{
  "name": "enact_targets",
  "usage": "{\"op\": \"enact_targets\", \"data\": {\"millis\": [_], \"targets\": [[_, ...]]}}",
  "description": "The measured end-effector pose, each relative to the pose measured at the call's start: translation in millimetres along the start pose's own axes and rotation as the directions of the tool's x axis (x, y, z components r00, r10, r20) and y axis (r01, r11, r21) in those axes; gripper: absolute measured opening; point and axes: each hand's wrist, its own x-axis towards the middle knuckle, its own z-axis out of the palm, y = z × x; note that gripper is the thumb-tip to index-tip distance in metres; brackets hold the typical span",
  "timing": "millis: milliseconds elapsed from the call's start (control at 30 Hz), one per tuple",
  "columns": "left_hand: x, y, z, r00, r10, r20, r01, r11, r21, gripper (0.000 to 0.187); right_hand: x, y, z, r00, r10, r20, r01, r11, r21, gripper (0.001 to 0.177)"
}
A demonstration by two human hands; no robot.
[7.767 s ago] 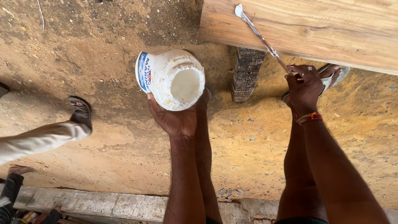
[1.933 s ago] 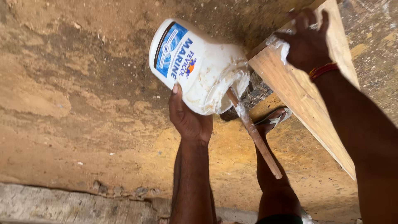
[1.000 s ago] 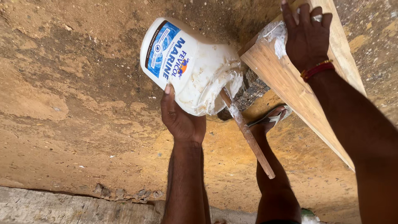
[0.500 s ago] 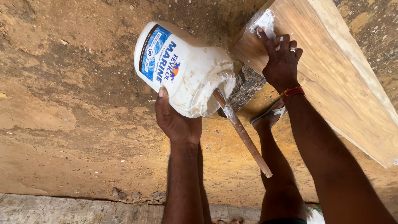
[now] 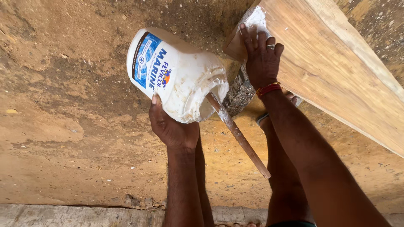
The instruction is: The person applies white adhesive from a container onto the edges and surfaces of wooden planks using a small stick. The person repeatedly dips the stick into the container and spreads the glue along the wood.
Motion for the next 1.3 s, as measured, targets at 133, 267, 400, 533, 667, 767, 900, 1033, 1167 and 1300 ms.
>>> {"op": "enact_targets", "data": {"millis": [133, 267, 400, 533, 667, 767, 900, 1033, 1167, 1300], "targets": [[5.0, 2.5, 5.5, 0.999, -0.024, 0.031, 0.024, 1.000, -0.008, 0.076, -8.0, 9.3, 9.7, 0.943, 0.279, 0.181, -0.304, 0.943, 0.136, 0.099], [1.3, -0.3, 5.6, 0.999, -0.023, 0.036, 0.023, 1.000, 0.011, 0.076, -47.4, 5.3, 6.8, 0.942, 0.319, 0.100, -0.329, 0.938, 0.106, 0.103], [4.6, -3.5, 7.0, 0.998, -0.036, 0.052, 0.035, 0.999, 0.023, 0.076, -24.2, -17.2, 10.4, 0.917, 0.364, 0.163, -0.396, 0.873, 0.284, 0.102], [-3.4, -1.6, 2.3, 0.998, -0.063, 0.016, 0.062, 0.995, 0.078, 0.078, -25.9, -43.3, 19.6, 0.925, 0.366, 0.103, -0.380, 0.894, 0.237, 0.096], [3.2, -1.2, 9.8, 0.995, -0.043, 0.094, 0.035, 0.996, 0.084, 0.080, -42.3, -29.8, 16.3, 0.874, 0.444, 0.197, -0.484, 0.834, 0.265, 0.098], [0.3, 1.7, 8.0, 0.995, -0.063, 0.080, 0.053, 0.992, 0.115, 0.082, -54.0, -23.4, 16.1, 0.865, 0.422, 0.270, -0.489, 0.827, 0.275, 0.096], [0.4, 0.5, 5.9, 0.996, -0.049, 0.075, 0.041, 0.994, 0.102, 0.083, -33.2, -28.7, 19.7, 0.894, 0.411, 0.178, -0.444, 0.867, 0.228, 0.091], [2.0, 3.4, 10.6, 0.992, 0.002, 0.127, -0.015, 0.995, 0.103, 0.082, -36.7, -30.4, 13.6, 0.902, 0.372, 0.217, -0.400, 0.911, 0.098, 0.085], [2.8, 6.2, -0.9, 0.991, -0.048, 0.127, 0.041, 0.998, 0.055, 0.082, -58.4, -20.4, 20.7, 0.875, 0.395, 0.279, -0.448, 0.880, 0.158, 0.089], [5.8, 4.1, -5.5, 0.994, -0.037, 0.103, 0.031, 0.998, 0.061, 0.084, -40.7, -34.2, 32.9, 0.872, 0.472, 0.132, -0.489, 0.856, 0.169, 0.093]]}}
